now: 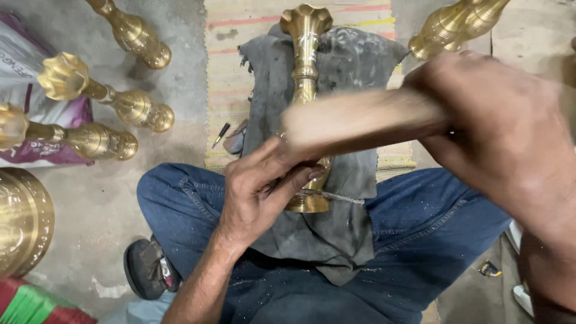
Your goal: The person sits on the floor with a brass vase held against a cloth cushion on their lap and engraves decorative patterns into its surface, striking a chisel with a wooden mallet and rotating the vase to work on different areas.
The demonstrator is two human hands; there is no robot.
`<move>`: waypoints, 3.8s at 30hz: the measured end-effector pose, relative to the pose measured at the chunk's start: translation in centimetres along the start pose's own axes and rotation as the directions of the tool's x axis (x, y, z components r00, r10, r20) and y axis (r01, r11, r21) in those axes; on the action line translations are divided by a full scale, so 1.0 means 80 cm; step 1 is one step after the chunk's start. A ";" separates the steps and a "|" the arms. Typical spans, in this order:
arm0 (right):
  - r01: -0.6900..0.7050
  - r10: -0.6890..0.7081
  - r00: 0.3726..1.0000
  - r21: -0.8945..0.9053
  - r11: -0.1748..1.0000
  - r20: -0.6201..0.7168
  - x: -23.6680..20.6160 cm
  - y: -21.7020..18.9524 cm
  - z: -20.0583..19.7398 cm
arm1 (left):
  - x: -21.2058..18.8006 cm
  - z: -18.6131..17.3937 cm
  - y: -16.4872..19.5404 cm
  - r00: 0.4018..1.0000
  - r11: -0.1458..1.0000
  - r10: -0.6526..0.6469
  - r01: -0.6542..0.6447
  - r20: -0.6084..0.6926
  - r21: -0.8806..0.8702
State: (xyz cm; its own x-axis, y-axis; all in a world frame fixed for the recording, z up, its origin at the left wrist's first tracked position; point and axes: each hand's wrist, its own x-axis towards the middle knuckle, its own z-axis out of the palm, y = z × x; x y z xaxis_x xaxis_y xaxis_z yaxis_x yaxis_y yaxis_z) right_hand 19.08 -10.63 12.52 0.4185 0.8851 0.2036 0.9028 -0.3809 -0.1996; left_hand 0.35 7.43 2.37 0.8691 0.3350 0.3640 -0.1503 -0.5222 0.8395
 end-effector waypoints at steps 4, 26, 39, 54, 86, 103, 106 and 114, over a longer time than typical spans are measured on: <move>0.216 -0.232 0.972 -0.303 0.928 -0.018 0.000 0.004 0.007 | -0.004 0.002 -0.005 1.000 0.998 -0.015 0.016 0.008 -0.064; -0.447 0.300 0.894 0.648 0.617 0.331 0.008 -0.022 0.147 | -0.002 0.028 -0.036 0.862 0.923 -0.296 0.369 -0.411 0.110; -0.264 0.118 0.964 0.878 0.400 0.237 0.001 0.018 0.189 | -0.009 0.033 -0.018 0.925 0.891 0.033 0.145 -0.379 0.431; -0.328 0.388 0.922 0.520 0.789 -0.006 -0.001 0.026 0.116 | 0.041 -0.007 0.015 0.984 0.993 -0.110 0.115 0.143 -0.028; -0.232 0.541 0.828 0.789 0.569 -0.147 -0.044 0.037 0.129 | 0.064 -0.018 0.032 0.942 0.967 -0.036 -0.051 0.335 0.249; -0.150 0.216 0.885 0.186 0.971 -0.413 -0.048 0.033 0.119 | 0.069 -0.021 0.031 0.929 0.965 -0.055 -0.044 0.365 0.257; -0.321 0.575 0.818 0.806 0.496 -0.028 -0.045 0.033 0.116 | 0.069 -0.019 0.031 0.933 0.967 -0.064 -0.030 0.355 0.252; -0.139 0.244 0.925 0.341 0.930 -0.290 -0.040 0.031 0.112 | 0.074 -0.019 0.033 0.922 0.964 -0.076 -0.029 0.380 0.265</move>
State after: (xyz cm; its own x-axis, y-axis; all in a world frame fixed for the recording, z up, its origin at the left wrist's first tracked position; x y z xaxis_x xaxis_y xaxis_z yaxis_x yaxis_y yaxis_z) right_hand 19.11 -12.02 2.79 0.6366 0.6484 0.4175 0.7475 -0.3857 -0.5408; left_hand 4.37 9.19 7.32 0.9917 0.0511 0.1183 -0.0454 -0.7209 0.6915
